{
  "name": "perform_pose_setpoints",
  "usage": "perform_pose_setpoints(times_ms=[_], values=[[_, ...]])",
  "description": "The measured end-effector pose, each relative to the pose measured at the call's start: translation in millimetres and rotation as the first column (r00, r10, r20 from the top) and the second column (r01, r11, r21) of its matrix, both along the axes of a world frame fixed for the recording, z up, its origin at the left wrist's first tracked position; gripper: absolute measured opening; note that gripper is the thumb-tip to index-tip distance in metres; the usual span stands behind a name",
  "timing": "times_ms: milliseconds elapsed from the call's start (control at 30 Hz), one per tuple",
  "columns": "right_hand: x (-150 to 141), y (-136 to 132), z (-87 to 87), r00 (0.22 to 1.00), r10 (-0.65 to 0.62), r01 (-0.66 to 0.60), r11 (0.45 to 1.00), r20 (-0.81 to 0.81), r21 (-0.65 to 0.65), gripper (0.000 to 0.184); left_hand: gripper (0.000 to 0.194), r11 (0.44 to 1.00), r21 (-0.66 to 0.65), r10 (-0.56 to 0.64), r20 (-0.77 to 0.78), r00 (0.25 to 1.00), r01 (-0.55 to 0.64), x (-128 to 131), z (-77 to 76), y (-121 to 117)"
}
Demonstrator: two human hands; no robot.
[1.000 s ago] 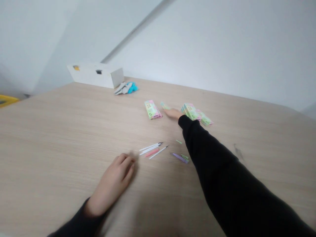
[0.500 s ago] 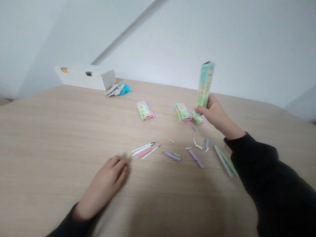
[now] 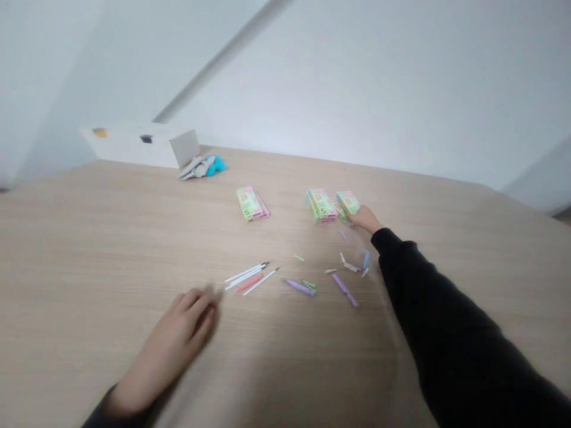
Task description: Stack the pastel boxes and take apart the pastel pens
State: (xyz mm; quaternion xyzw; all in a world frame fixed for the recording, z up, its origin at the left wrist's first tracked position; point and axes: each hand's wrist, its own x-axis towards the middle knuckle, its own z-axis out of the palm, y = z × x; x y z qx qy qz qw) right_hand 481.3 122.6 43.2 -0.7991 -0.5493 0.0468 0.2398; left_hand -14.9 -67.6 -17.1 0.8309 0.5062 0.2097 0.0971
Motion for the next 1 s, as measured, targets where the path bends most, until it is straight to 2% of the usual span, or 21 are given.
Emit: perform_pose_setpoints(times_ms=[67,133,200,267,333,367,400,433,500,533,567,600,667,733,867,933,1000], values=[[-5,3,-6.5,0.999,-0.036,0.035,0.998,-0.001,-0.051,0.042,0.029,1.000,-0.003,-0.001,-0.008,1.000,0.001,1,1.9,-1],[-9,2,-3.6,0.997,-0.077,0.077,0.994,0.005,-0.074,0.057,0.028,1.000,0.004,-0.005,-0.013,1.000,0.005,2,4.5,-3],[-13,-1,8.9,0.993,-0.112,0.112,0.994,0.033,-0.018,0.074,0.027,1.000,0.013,-0.007,-0.019,1.000,0.008,4,7.0,-5],[-24,-4,27.2,0.990,-0.122,0.113,0.987,0.070,0.117,0.074,0.026,1.000,0.020,-0.005,-0.030,1.000,0.005,6,8.7,-8],[-47,-4,44.2,0.995,-0.014,-0.012,0.965,0.098,0.261,0.056,0.026,1.000,0.021,-0.002,-0.040,0.999,0.003,8,9.8,-9],[-65,-2,49.6,0.989,0.100,-0.131,0.939,0.111,0.318,0.047,0.027,1.000,0.019,-0.002,-0.043,0.999,0.002,8,10.1,-10],[-85,0,52.2,0.958,0.259,-0.285,0.904,0.123,0.319,0.043,0.027,1.000,0.015,-0.001,-0.043,0.999,0.002,8,10.3,-10],[-109,4,51.6,0.925,0.357,-0.380,0.881,0.130,0.281,0.037,0.028,1.000,0.006,0.000,-0.043,0.999,0.000,8,10.5,-10],[-162,12,41.7,0.870,0.472,-0.493,0.836,0.144,0.239,0.032,0.028,1.000,-0.016,0.002,-0.041,0.999,-0.003,8,10.9,-11],[-190,17,33.7,0.824,0.547,-0.567,0.799,0.151,0.202,0.038,0.028,1.000,-0.024,0.005,-0.039,0.999,-0.006,8,11.1,-10],[-216,22,24.7,0.803,0.575,-0.596,0.783,0.160,0.177,0.048,0.027,1.000,-0.030,0.007,-0.035,0.999,-0.009,8,11.4,-10],[-240,27,15.5,0.798,0.574,-0.600,0.786,0.186,0.150,0.060,0.026,0.999,-0.035,0.011,-0.031,0.999,-0.012,8,11.6,-10],[-279,36,-0.8,0.839,0.502,-0.528,0.845,0.212,0.089,0.082,0.025,0.999,-0.042,0.019,-0.027,0.999,-0.021,9,12.1,-10],[-303,44,-12.1,0.868,0.445,-0.462,0.886,0.222,0.030,0.091,0.024,0.998,-0.052,0.030,-0.033,0.999,-0.032,10,12.7,-10],[-310,55,-16.7,0.888,0.411,-0.419,0.908,0.206,-0.010,0.072,0.024,0.997,-0.061,0.033,-0.056,0.998,-0.036,11,13.6,-11],[-301,54,-9.8,0.898,0.395,-0.404,0.915,0.194,0.004,0.066,0.026,0.998,-0.063,0.024,-0.068,0.997,-0.029,12,13.7,-12],[-287,47,2.1,0.909,0.377,-0.389,0.920,0.179,0.037,0.071,0.027,0.998,-0.056,0.018,-0.076,0.997,-0.023,12,13.8,-13]])
